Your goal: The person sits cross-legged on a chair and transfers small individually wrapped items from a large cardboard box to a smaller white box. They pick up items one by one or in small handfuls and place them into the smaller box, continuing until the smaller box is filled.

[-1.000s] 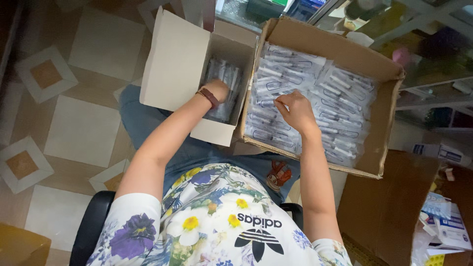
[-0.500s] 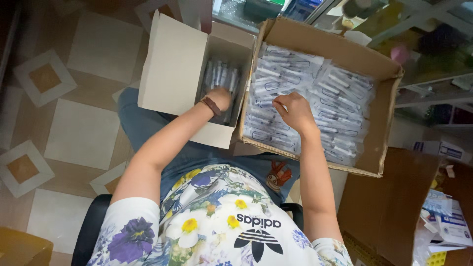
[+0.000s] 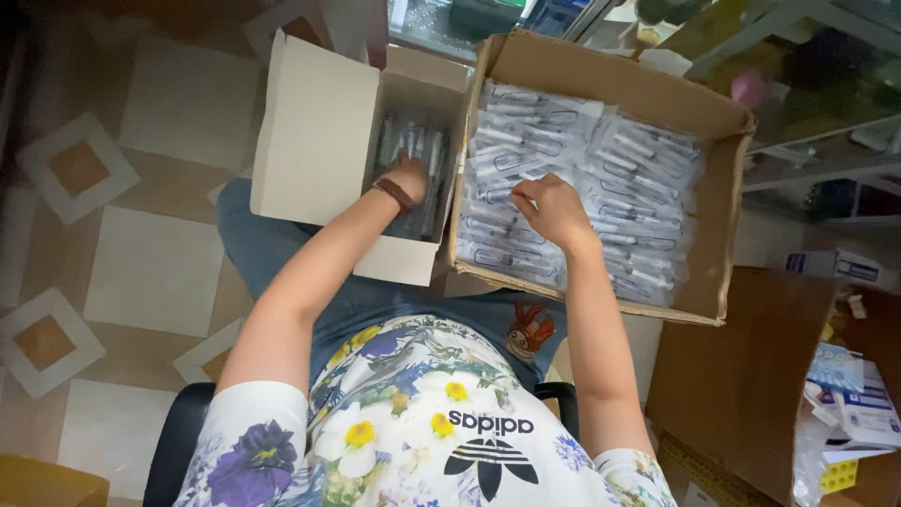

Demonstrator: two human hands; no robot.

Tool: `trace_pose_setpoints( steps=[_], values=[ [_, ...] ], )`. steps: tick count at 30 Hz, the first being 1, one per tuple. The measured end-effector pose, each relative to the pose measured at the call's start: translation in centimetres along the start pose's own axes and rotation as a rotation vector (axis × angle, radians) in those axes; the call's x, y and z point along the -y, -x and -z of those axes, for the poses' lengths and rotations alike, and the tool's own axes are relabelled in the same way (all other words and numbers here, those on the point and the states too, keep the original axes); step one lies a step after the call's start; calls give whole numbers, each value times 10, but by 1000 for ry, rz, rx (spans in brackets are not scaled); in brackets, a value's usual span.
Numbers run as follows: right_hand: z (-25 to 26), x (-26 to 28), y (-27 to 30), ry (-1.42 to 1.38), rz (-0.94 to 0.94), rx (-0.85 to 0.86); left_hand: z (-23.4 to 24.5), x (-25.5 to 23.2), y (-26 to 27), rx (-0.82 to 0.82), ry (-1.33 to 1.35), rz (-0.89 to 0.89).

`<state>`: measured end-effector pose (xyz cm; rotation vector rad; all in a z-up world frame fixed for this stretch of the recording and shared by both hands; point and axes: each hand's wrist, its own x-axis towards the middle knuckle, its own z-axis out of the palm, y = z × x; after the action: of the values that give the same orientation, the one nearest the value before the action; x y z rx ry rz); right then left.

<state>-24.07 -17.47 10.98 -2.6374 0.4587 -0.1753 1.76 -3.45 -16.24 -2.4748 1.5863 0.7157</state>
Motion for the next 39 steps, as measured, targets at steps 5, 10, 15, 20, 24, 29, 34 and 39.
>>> trace_pose_setpoints(
  steps=[5, 10, 15, 20, 24, 29, 34, 39],
  values=[
    [-1, 2, -1, 13, -15, 30, -13, -1, 5, -66, -39, -30],
    [0, 2, 0, 3, 6, 42, -4, 6, 15, 12, 57, -10],
    [-1, -4, 2, -11, -117, 128, 51, -1, 27, 126, 221, 97],
    [-5, -19, 5, 32, -199, 212, 163, -25, 97, -26, 155, -35],
    [-12, -28, 8, 50, -320, 290, 222, -60, 161, -458, 515, -226],
    [-35, -41, 7, 36, -164, 392, 204, -103, 184, -575, 655, -379],
    [-54, -38, 5, 96, -178, 533, 173, -118, 190, -593, 626, -393],
    [-81, -55, 5, 185, -77, 553, 164, -117, 192, -616, 607, -402]
  ],
)
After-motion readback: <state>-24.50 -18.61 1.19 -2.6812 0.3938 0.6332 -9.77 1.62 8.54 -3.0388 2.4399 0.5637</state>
